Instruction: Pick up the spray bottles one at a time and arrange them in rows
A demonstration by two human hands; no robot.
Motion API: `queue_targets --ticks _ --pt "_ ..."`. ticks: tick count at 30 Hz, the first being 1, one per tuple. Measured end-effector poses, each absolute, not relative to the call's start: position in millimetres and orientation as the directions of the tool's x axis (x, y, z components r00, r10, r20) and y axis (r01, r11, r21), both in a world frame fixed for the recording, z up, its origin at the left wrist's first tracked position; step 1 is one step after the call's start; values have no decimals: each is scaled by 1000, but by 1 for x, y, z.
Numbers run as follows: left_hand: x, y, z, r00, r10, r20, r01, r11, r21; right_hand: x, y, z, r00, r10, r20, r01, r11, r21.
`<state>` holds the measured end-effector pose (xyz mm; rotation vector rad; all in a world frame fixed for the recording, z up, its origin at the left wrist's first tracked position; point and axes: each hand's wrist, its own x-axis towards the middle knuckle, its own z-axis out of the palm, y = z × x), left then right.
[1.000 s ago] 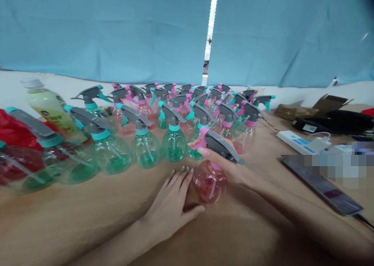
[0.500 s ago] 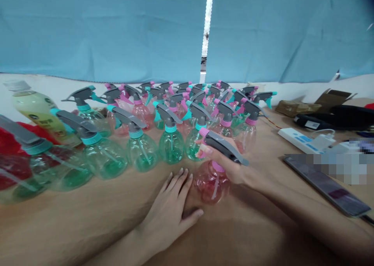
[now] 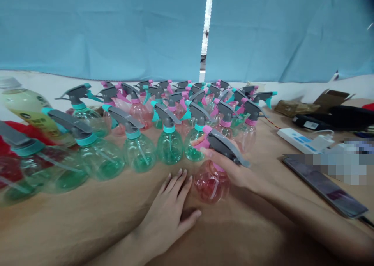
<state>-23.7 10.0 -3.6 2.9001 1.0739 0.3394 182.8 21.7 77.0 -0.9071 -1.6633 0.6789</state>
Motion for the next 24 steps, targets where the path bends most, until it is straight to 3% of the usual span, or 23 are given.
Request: queue_targets --ticks 5,24 --pt "-23 11 -4 747 628 218 629 -774 71 184 24 68 -133 844 520 159 536 -829" --pt "-24 13 -8 744 619 251 634 -773 26 186 26 64 -101 869 484 169 495 -852"
